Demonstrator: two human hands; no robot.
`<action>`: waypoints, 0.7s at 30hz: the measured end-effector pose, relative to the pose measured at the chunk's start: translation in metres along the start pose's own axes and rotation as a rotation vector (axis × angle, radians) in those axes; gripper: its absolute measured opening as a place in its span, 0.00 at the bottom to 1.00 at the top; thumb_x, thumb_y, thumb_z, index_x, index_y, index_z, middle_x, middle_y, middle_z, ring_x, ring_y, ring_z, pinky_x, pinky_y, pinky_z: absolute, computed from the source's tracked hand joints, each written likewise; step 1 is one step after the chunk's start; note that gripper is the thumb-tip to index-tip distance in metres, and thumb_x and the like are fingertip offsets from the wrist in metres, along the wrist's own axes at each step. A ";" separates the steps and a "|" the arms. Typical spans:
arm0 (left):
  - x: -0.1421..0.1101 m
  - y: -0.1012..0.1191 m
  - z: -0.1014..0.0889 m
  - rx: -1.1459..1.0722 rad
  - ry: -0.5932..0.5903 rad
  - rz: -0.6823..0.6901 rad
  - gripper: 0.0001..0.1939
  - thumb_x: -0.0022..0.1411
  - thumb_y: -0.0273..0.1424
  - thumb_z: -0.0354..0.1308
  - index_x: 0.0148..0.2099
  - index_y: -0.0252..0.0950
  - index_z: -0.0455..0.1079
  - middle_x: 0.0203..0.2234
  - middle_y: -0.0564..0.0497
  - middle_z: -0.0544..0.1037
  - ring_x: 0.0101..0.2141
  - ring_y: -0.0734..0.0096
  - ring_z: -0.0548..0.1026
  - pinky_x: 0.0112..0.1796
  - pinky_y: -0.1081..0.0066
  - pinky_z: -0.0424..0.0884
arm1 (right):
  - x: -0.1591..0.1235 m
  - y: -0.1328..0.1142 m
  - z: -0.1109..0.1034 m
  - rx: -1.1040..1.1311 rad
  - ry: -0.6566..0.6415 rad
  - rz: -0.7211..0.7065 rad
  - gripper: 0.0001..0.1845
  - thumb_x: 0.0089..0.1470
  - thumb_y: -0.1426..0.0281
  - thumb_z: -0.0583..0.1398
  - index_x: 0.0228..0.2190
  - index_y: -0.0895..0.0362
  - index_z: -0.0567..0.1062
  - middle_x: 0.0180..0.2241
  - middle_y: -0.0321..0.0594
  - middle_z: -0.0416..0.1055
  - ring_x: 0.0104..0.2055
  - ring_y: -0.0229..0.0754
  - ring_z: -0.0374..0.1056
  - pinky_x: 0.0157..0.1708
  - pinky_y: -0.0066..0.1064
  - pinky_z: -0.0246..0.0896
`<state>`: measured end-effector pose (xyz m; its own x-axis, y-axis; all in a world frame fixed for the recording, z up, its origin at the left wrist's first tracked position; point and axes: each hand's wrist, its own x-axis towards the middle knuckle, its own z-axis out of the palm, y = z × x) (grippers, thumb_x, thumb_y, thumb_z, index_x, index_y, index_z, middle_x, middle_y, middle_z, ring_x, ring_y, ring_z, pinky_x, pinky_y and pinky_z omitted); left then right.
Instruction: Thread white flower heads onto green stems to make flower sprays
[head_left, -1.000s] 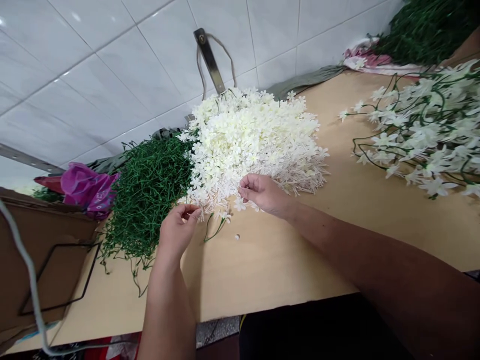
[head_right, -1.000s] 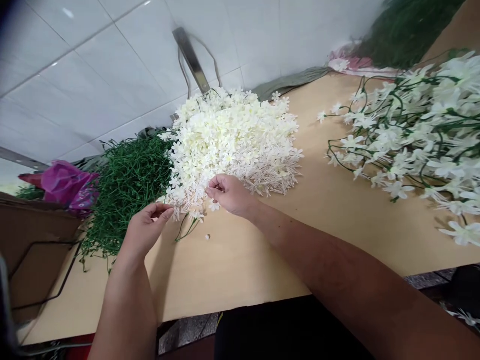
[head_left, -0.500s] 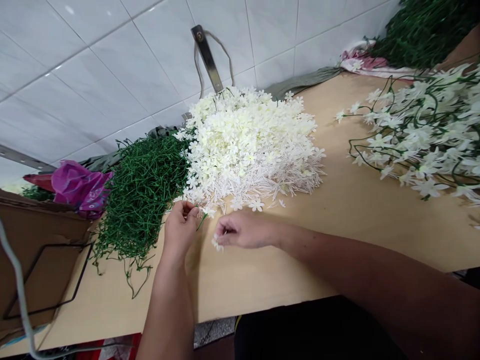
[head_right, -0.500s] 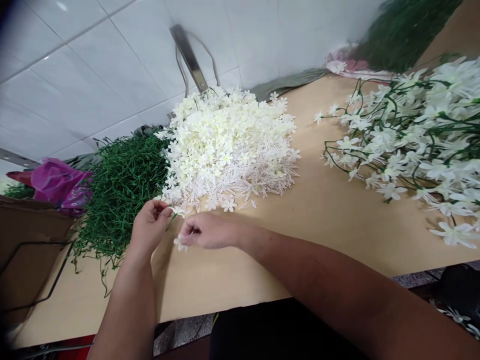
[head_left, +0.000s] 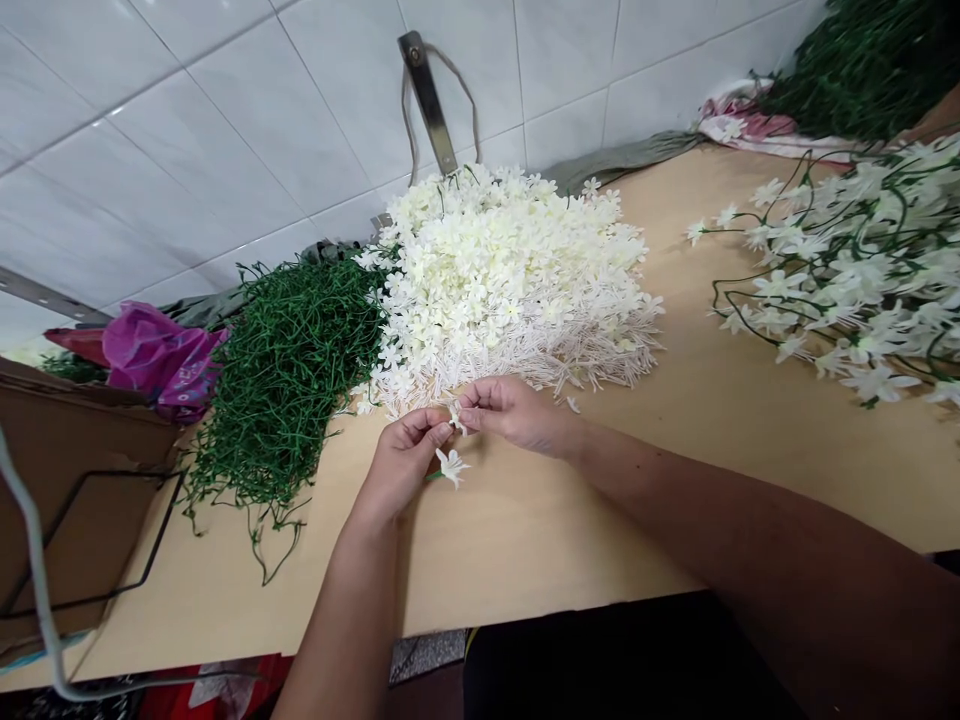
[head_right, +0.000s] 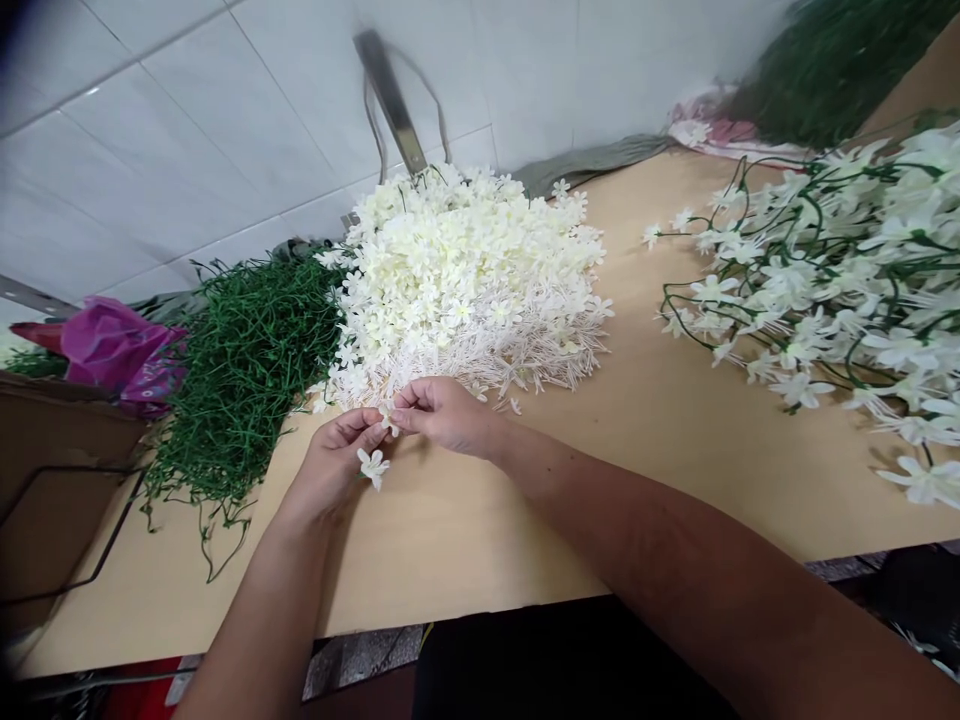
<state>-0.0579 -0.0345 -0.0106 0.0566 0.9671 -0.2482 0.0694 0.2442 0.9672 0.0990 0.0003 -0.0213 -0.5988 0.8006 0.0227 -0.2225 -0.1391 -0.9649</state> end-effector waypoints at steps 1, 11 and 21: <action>0.000 -0.001 0.000 0.008 -0.007 0.002 0.12 0.43 0.36 0.62 0.24 0.32 0.65 0.14 0.57 0.65 0.15 0.83 0.58 0.17 0.79 0.52 | 0.000 0.001 0.000 0.001 0.001 0.001 0.12 0.41 0.66 0.61 0.22 0.61 0.64 0.20 0.30 0.60 0.23 0.29 0.55 0.25 0.24 0.48; 0.002 0.000 0.000 0.097 -0.003 -0.019 0.15 0.43 0.40 0.60 0.24 0.33 0.64 0.14 0.55 0.64 0.16 0.81 0.58 0.18 0.77 0.52 | 0.002 0.003 -0.003 -0.076 0.031 -0.009 0.10 0.41 0.67 0.59 0.22 0.60 0.63 0.20 0.30 0.60 0.23 0.30 0.56 0.24 0.24 0.50; 0.007 -0.004 -0.003 0.164 -0.083 -0.056 0.13 0.49 0.38 0.57 0.23 0.34 0.59 0.13 0.59 0.56 0.16 0.83 0.51 0.18 0.78 0.47 | -0.002 0.003 0.001 -0.500 0.133 -0.080 0.03 0.45 0.73 0.55 0.23 0.59 0.64 0.18 0.30 0.57 0.20 0.30 0.51 0.20 0.23 0.46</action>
<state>-0.0606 -0.0287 -0.0164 0.1296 0.9414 -0.3114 0.2355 0.2758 0.9319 0.0985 -0.0024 -0.0242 -0.4852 0.8688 0.0990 0.1507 0.1946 -0.9692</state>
